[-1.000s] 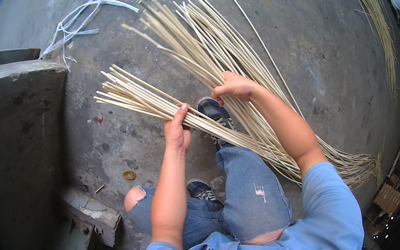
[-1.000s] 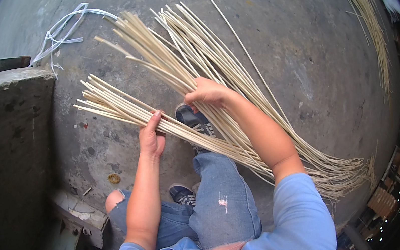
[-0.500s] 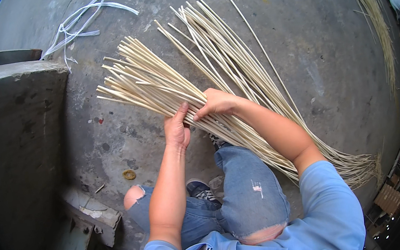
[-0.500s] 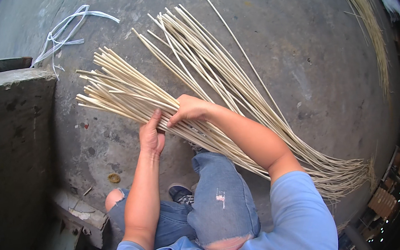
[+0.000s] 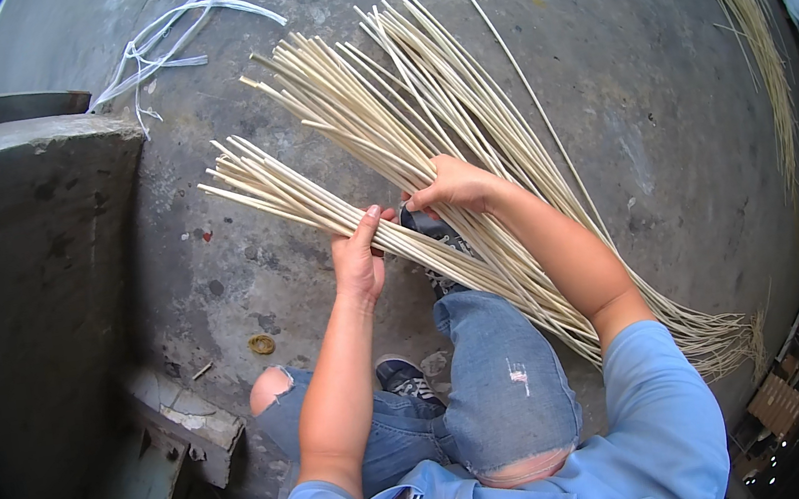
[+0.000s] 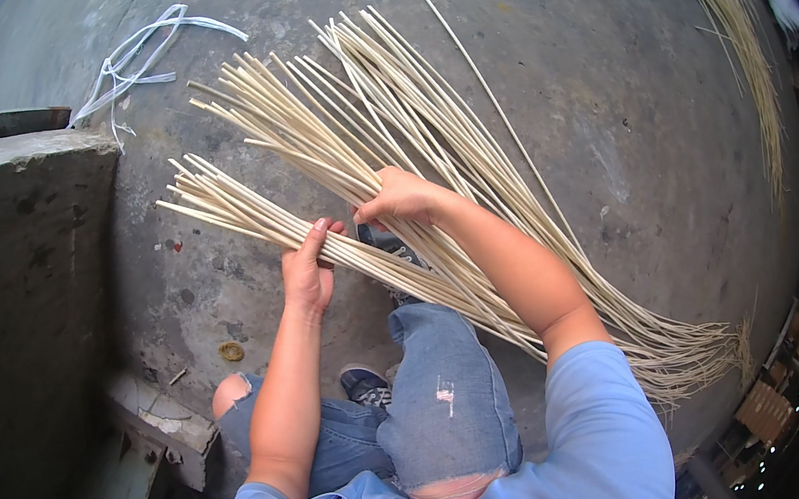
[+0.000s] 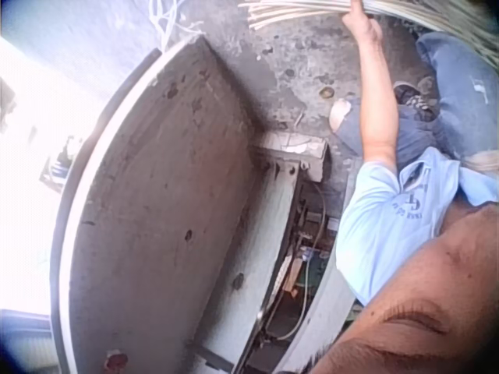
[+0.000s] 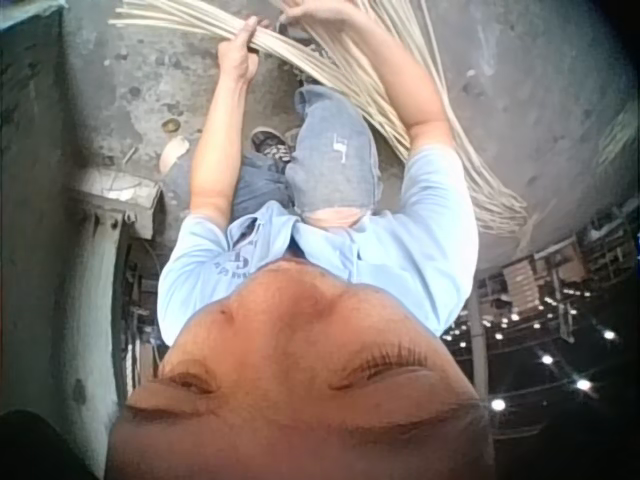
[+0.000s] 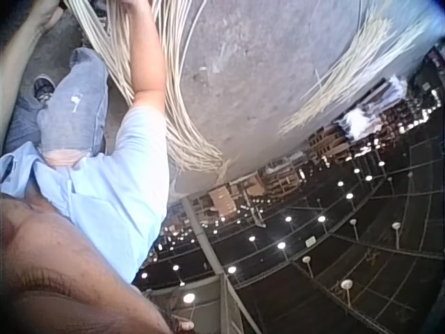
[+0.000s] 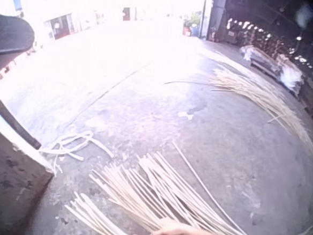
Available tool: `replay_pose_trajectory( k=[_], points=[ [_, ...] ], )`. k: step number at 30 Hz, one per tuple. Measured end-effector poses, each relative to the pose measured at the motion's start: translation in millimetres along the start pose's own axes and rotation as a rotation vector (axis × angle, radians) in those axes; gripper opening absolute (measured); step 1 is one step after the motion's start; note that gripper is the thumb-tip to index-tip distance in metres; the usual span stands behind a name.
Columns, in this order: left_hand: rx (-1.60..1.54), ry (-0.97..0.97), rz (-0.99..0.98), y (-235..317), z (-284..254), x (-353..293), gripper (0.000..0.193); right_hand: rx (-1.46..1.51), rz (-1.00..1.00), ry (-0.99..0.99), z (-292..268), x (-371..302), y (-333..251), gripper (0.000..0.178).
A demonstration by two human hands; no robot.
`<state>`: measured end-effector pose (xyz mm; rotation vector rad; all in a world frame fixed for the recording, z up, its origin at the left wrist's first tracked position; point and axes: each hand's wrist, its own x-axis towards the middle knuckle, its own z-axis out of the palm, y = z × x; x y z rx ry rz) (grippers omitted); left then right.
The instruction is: The person gathers loose bamboo strips from the floor, aligns them into bundles, and places them in neat piles. The person repeatedly picks up, straightens, and stacks the strips by hand in a workshop setting.
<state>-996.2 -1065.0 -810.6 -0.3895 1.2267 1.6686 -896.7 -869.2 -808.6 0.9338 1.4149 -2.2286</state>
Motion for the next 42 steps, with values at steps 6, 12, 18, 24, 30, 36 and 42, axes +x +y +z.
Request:
replay_pose_trajectory(
  k=[6,12,18,24,30,36,42],
  points=[
    [0.003,0.007,-0.068,5,4,0,0.026,-0.042,-0.013,-0.057,-3,3,4,0.018],
    [0.077,-0.075,-0.047,12,-1,1,0.030,-0.130,-0.085,-0.134,20,-1,2,0.035],
    [0.130,-0.124,-0.052,16,1,4,0.034,-0.118,-0.086,-0.062,16,-3,5,0.045],
    [0.168,-0.100,-0.063,15,-6,4,0.035,-0.244,-0.004,0.019,10,2,6,0.044],
    [0.189,-0.020,0.024,10,-2,4,0.035,-0.273,-0.047,0.039,19,-6,3,0.050],
    [0.188,-0.026,0.027,11,2,4,0.029,-0.190,0.000,0.075,15,-13,-6,0.047],
    [0.179,-0.002,-0.009,12,-2,5,0.016,-0.011,0.016,0.071,-16,-10,-4,0.022]
  ],
)
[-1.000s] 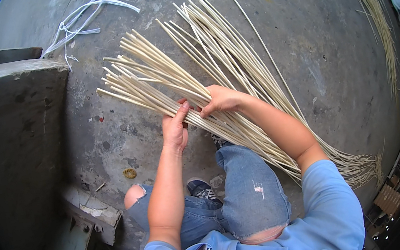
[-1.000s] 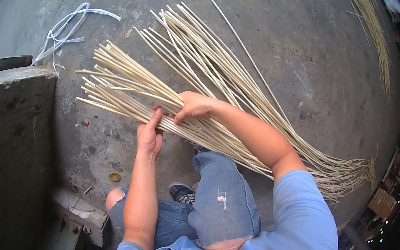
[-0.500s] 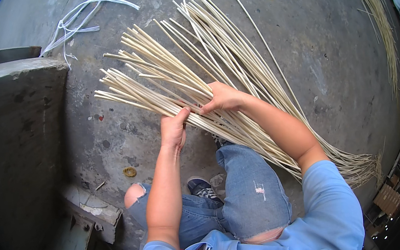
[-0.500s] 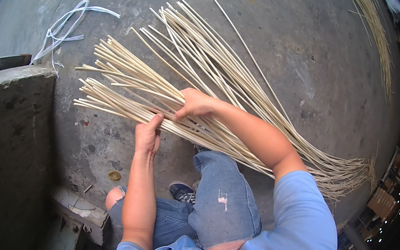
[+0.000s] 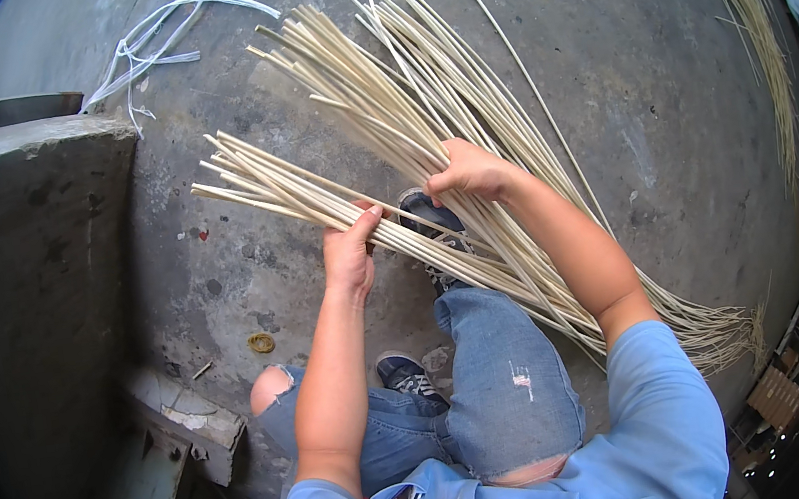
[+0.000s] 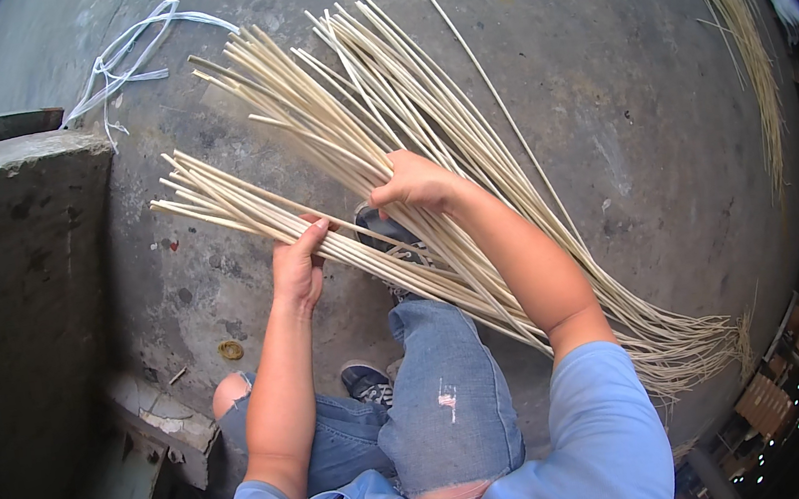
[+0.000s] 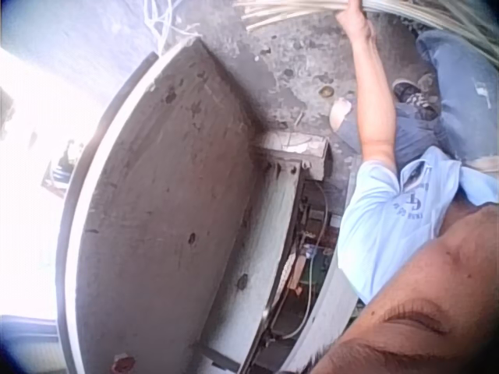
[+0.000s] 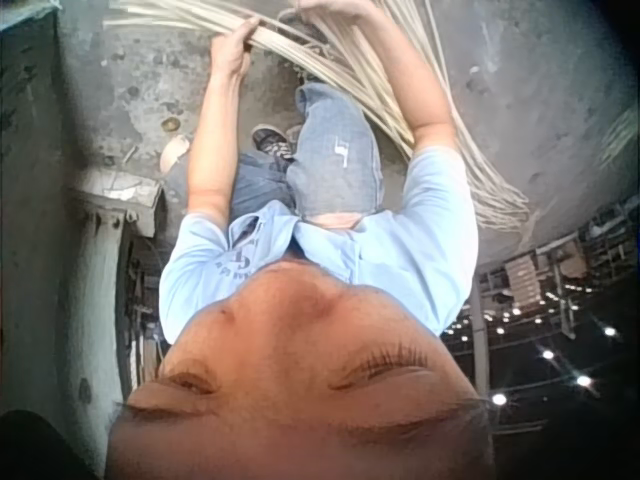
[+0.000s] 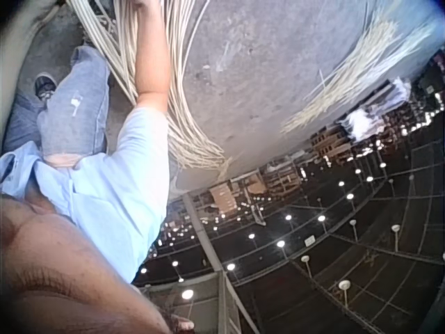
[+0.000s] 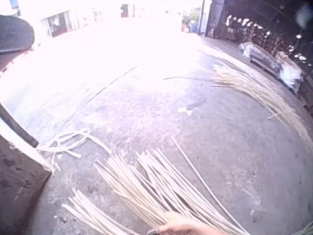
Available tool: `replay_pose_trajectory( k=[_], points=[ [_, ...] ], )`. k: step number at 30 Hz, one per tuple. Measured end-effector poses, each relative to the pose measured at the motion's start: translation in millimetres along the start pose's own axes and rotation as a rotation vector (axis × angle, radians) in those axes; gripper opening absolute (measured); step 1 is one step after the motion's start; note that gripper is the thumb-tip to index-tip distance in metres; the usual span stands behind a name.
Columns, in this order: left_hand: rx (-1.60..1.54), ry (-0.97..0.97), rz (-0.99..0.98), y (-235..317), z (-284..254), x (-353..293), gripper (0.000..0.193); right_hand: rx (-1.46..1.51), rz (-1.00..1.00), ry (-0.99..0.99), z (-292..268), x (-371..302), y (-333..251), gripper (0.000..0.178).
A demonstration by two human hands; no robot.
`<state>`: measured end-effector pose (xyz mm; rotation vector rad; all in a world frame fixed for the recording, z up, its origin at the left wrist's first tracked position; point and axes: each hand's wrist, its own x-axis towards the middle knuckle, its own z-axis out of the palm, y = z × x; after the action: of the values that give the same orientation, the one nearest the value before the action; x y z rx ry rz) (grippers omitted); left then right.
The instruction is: The person gathers loose bamboo strips from the floor, aligns them into bundles, and places them in neat piles. The person repeatedly picks up, straightens, and stacks the strips by hand in a workshop setting.
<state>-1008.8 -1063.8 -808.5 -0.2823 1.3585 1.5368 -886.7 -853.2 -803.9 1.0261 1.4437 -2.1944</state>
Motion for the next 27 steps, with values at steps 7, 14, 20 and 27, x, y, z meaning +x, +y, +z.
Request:
replay_pose_trajectory(
  k=[7,14,20,27],
  points=[
    [-0.026,-0.046,-0.051,-1,0,-3,0.017,-0.130,0.045,-0.105,2,6,-1,0.021],
    [-0.017,-0.094,-0.027,0,-4,-2,0.020,0.010,-0.002,-0.164,18,11,4,0.040],
    [0.018,-0.072,-0.033,2,-2,-2,0.023,0.011,0.002,-0.144,20,13,6,0.041],
    [-0.013,-0.031,0.041,0,6,-2,0.024,-0.024,0.054,-0.156,20,12,4,0.044]
  ],
)
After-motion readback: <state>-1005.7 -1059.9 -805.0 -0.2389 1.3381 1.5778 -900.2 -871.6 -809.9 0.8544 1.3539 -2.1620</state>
